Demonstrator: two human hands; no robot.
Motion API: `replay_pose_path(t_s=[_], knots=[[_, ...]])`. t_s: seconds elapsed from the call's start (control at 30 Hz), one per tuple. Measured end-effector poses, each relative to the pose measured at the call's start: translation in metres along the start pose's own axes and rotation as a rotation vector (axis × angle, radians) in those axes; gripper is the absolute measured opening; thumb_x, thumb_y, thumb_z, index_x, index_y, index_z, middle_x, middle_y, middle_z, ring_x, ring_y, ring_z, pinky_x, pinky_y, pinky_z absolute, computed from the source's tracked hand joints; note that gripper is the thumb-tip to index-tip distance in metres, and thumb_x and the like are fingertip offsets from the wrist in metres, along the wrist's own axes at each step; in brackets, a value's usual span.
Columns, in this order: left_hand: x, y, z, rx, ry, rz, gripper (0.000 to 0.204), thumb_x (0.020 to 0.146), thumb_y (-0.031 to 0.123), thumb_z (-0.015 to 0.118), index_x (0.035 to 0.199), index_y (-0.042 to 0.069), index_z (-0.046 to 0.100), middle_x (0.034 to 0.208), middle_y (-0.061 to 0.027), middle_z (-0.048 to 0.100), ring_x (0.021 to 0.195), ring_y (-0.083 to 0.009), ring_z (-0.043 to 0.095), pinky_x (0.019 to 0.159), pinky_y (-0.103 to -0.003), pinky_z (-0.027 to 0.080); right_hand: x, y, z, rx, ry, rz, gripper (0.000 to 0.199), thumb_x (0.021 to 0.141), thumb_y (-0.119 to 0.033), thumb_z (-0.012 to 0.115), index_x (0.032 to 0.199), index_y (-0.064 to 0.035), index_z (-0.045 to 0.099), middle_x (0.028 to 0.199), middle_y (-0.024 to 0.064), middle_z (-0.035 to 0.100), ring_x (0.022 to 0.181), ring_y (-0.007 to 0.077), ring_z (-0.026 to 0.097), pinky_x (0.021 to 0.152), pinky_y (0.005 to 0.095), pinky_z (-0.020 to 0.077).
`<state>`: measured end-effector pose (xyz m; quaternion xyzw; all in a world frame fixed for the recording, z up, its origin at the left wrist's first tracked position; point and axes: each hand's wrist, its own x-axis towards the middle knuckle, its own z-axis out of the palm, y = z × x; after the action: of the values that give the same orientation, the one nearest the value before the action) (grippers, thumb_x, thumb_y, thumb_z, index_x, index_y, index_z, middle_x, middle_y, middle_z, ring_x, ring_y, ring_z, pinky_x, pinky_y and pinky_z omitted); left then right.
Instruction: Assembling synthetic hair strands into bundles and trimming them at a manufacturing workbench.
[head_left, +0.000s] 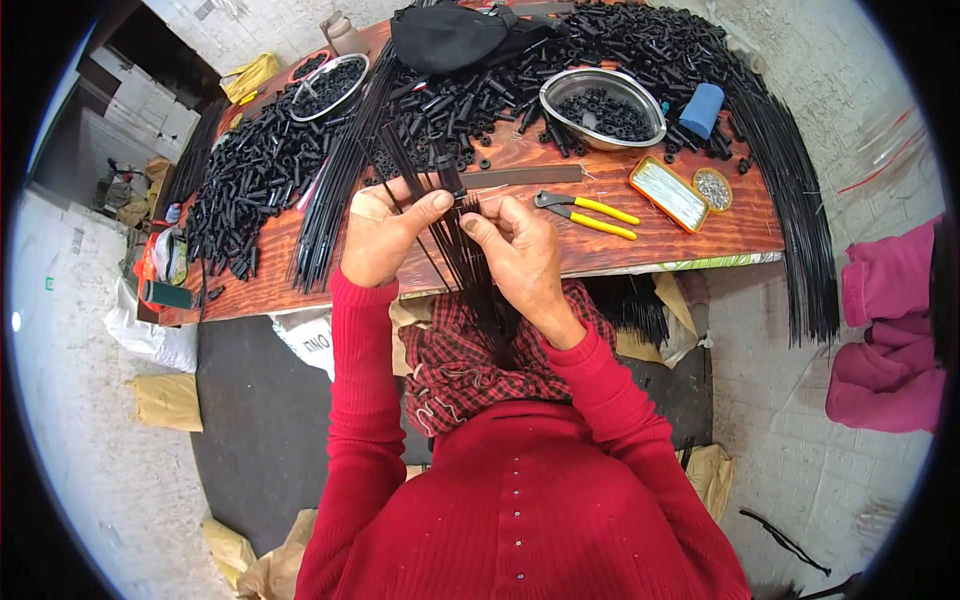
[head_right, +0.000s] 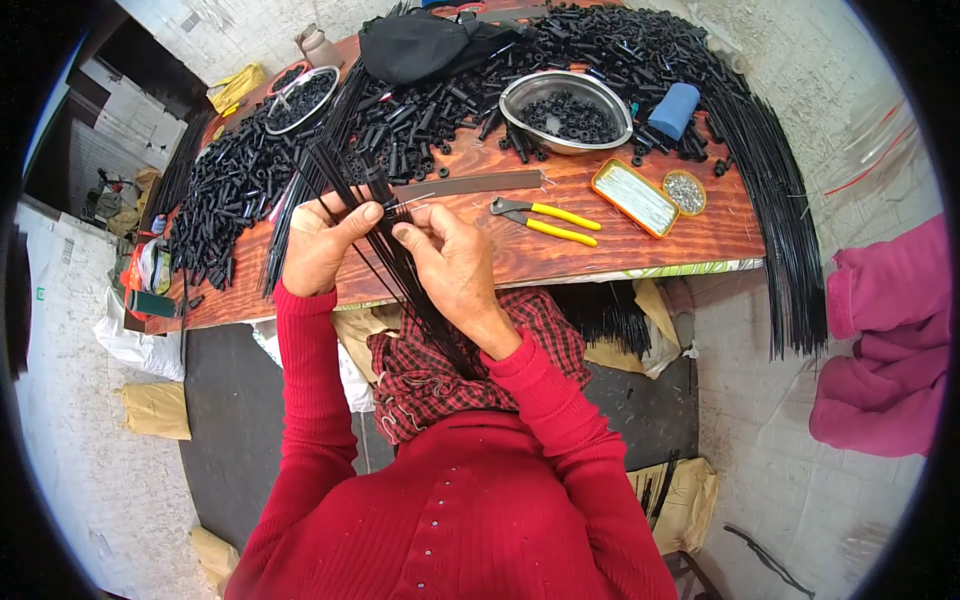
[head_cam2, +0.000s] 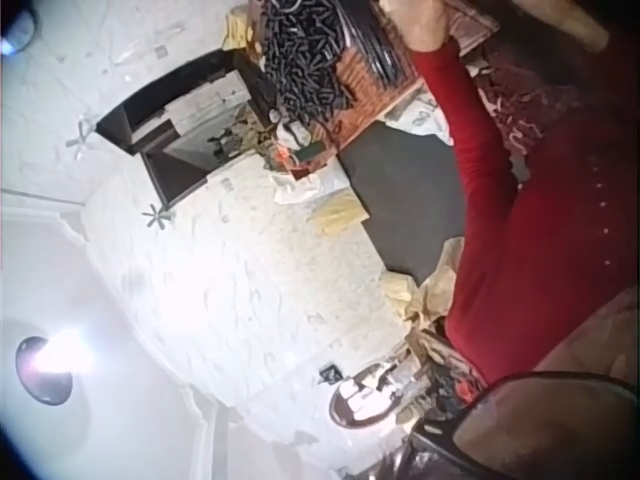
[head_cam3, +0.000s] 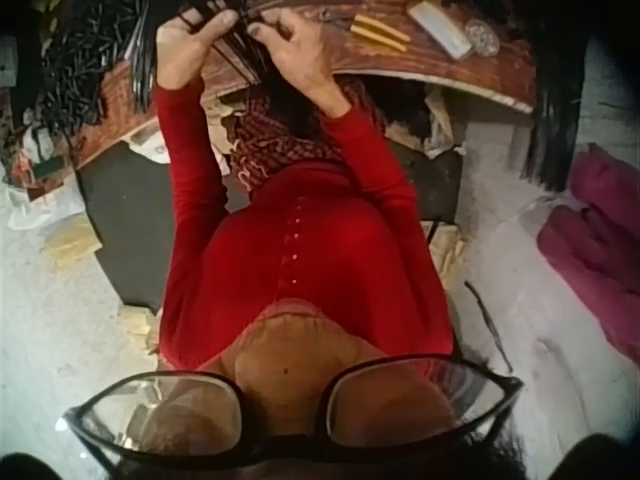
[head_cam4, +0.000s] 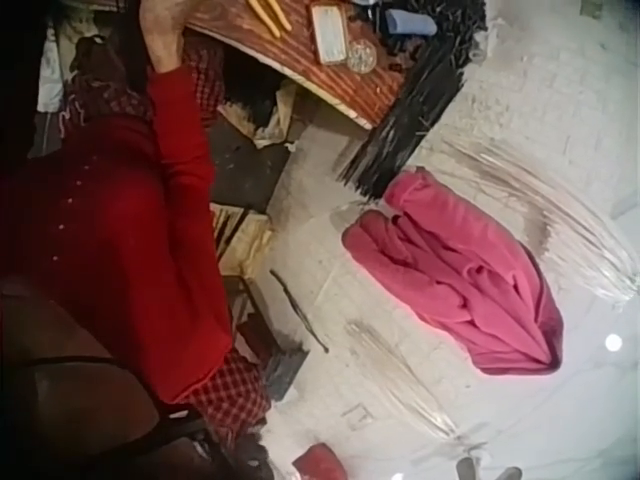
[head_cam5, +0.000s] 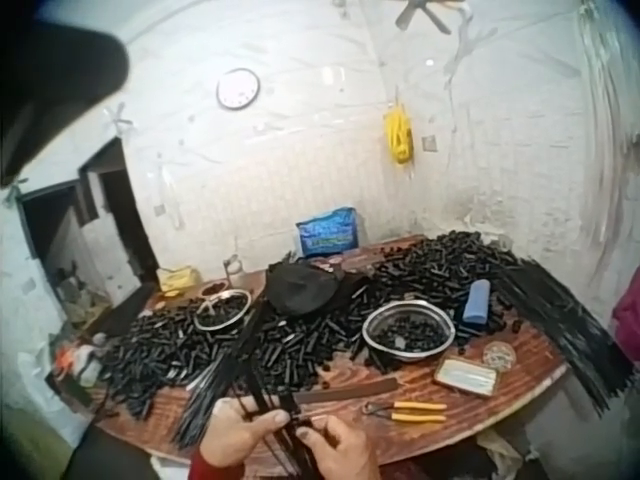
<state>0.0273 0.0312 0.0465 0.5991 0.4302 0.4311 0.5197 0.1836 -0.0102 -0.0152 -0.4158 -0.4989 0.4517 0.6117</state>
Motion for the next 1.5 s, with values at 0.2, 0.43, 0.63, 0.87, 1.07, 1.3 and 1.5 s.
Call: replay_pose_path(t_s=[0.2,0.43,0.63,0.87,1.07,1.3,1.5], knots=[[0.002,-0.002,0.000,-0.104,-0.003,-0.001,0.021,0.083,0.002,0.070,0.103,-0.003,0.067,0.095,-0.0064,0.070,0.082,-0.0095,0.062,0.075,-0.024,0.051,0.003,-0.001,0.000,-0.024,-0.004,0.008,0.010,0.092,-0.006,0.062,0.098,0.0023,0.063,0.084,0.0017,0.066,0.076,0.0045,0.058,0.067,0.0204,0.0471],[0.002,-0.007,-0.006,-0.053,-0.024,0.012,0.021,0.084,0.003,0.070,0.104,-0.003,0.068,0.095,-0.0065,0.070,0.082,-0.0093,0.062,0.075,-0.024,0.051,0.008,0.008,-0.006,0.215,-0.105,0.078,0.010,0.092,-0.005,0.062,0.099,0.0015,0.063,0.087,0.0010,0.066,0.078,0.0041,0.058,0.067,0.0200,0.0477],[-0.002,-0.003,-0.007,-0.046,-0.052,0.006,0.021,0.084,0.003,0.069,0.105,-0.002,0.068,0.095,-0.0068,0.070,0.084,-0.0107,0.063,0.078,-0.025,0.051,0.007,0.007,-0.006,0.165,-0.126,0.118,0.007,0.091,-0.005,0.063,0.095,0.0007,0.063,0.087,0.0006,0.065,0.077,0.0034,0.058,0.066,0.0192,0.0470],[-0.005,-0.007,-0.013,-0.025,-0.071,0.062,0.025,0.084,0.005,0.069,0.107,-0.004,0.067,0.096,-0.0071,0.069,0.085,-0.0126,0.061,0.081,-0.027,0.048,0.010,-0.004,-0.005,0.143,-0.196,0.198,0.008,0.088,-0.008,0.068,0.089,-0.0018,0.062,0.078,-0.0022,0.064,0.067,0.0014,0.054,0.057,0.0174,0.0408],[-0.013,-0.010,-0.015,-0.184,-0.055,-0.047,0.031,0.084,0.007,0.069,0.112,-0.005,0.064,0.103,-0.0081,0.067,0.094,-0.0153,0.061,0.088,-0.030,0.046,0.003,-0.009,-0.002,0.172,-0.191,0.140,0.009,0.090,-0.012,0.066,0.089,-0.0041,0.062,0.073,-0.0045,0.060,0.062,0.0001,0.048,0.053,0.0179,0.0371],[-0.008,-0.007,-0.017,-0.195,-0.125,-0.057,0.034,0.084,0.013,0.071,0.111,-0.005,0.063,0.104,-0.0085,0.067,0.095,-0.0158,0.061,0.090,-0.031,0.045,0.000,-0.007,-0.002,0.166,-0.163,0.138,0.010,0.091,-0.013,0.066,0.090,-0.0033,0.062,0.076,-0.0037,0.061,0.065,0.0006,0.050,0.056,0.0177,0.0382],[-0.009,-0.011,-0.021,-0.182,-0.128,-0.029,0.036,0.082,0.016,0.073,0.110,-0.005,0.064,0.102,-0.0092,0.067,0.094,-0.0169,0.061,0.089,-0.032,0.046,-0.002,-0.010,-0.004,0.205,-0.184,0.104,0.013,0.091,-0.014,0.066,0.091,-0.0020,0.063,0.077,-0.0031,0.062,0.065,0.0015,0.051,0.055,0.0185,0.0391]])
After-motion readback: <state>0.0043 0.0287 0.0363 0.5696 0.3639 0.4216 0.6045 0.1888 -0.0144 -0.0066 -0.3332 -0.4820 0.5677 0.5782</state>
